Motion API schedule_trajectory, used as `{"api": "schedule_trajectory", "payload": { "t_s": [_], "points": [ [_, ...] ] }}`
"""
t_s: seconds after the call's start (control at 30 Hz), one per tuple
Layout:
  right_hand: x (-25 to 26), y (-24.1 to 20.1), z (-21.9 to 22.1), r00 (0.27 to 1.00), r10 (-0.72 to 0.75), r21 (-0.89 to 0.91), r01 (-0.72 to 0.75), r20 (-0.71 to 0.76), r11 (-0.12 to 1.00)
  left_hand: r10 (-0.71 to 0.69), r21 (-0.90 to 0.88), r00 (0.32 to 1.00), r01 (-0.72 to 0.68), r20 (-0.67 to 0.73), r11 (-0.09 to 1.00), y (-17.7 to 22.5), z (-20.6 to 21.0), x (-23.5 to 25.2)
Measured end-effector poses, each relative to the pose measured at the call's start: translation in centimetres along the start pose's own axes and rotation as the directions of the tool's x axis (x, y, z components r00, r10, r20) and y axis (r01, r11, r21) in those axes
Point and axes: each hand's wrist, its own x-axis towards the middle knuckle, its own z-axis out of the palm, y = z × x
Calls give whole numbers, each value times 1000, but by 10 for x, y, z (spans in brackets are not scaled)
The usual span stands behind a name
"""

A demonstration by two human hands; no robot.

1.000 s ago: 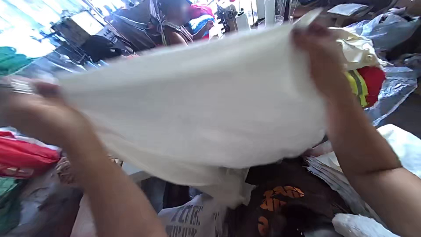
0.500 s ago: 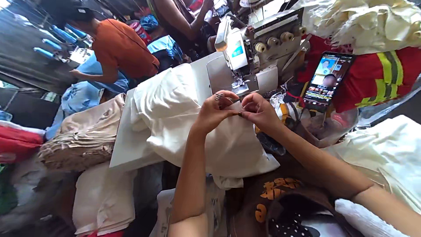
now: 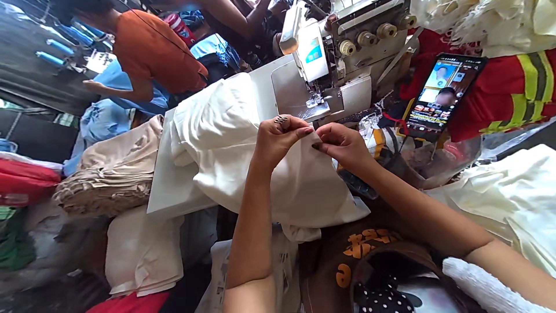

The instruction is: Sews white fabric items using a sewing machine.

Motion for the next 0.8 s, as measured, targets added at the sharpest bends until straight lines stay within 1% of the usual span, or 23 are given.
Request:
{"api": "schedule_trajectory", "payload": {
  "t_s": [0.07, 0.13, 0.23, 0.3, 0.33, 0.4, 0.43, 0.47, 0.5, 0.57, 0.63, 0.7, 0.8],
  "points": [
    [-7, 8, -4, 993, -10, -59, 17, 116, 998, 39, 4, 998, -39, -49, 999, 12, -6, 7],
    [-21, 20, -10, 976, 18, -124, 10, 219, 992, 62, -3, 992, -63, -111, 998, 27, -13, 17],
    [-49, 34, -23, 942, 61, -117, -24, 329, 993, 110, -37, 978, -118, -179, 992, 38, -22, 34],
    [-64, 32, -33, 948, 70, -53, -56, 310, 997, 99, 6, 975, -100, -200, 995, 33, -20, 47],
    [-71, 30, -37, 956, 94, -24, -91, 279, 996, 80, 73, 975, -66, -205, 995, 24, -16, 53],
    [-82, 30, -42, 955, 195, 28, -206, 224, 978, 39, 208, 981, 1, -188, 978, -11, -6, 62],
    [-86, 32, -43, 943, 259, 41, -273, 209, 961, -4, 253, 982, 53, -191, 966, -31, 1, 62],
    [-90, 36, -43, 928, 312, 48, -328, 202, 943, -41, 311, 979, 103, -199, 945, -48, 8, 60],
    [-93, 40, -42, 916, 349, 58, -367, 198, 929, -41, 379, 975, 124, -218, 917, -60, 15, 56],
    [-96, 49, -39, 905, 372, 92, -397, 205, 913, 55, 565, 973, 84, -224, 821, -65, 22, 49],
    [-99, 55, -37, 888, 389, 111, -424, 245, 899, 151, 723, 961, 67, -233, 688, -57, 34, 38],
    [-99, 59, -37, 870, 391, 108, -438, 301, 892, 172, 808, 955, 99, -240, 580, -45, 53, 21],
    [-109, 59, -40, 863, 355, 96, -412, 359, 906, 172, 855, 950, 143, -260, 499, -43, 84, -3]
  ]
}}
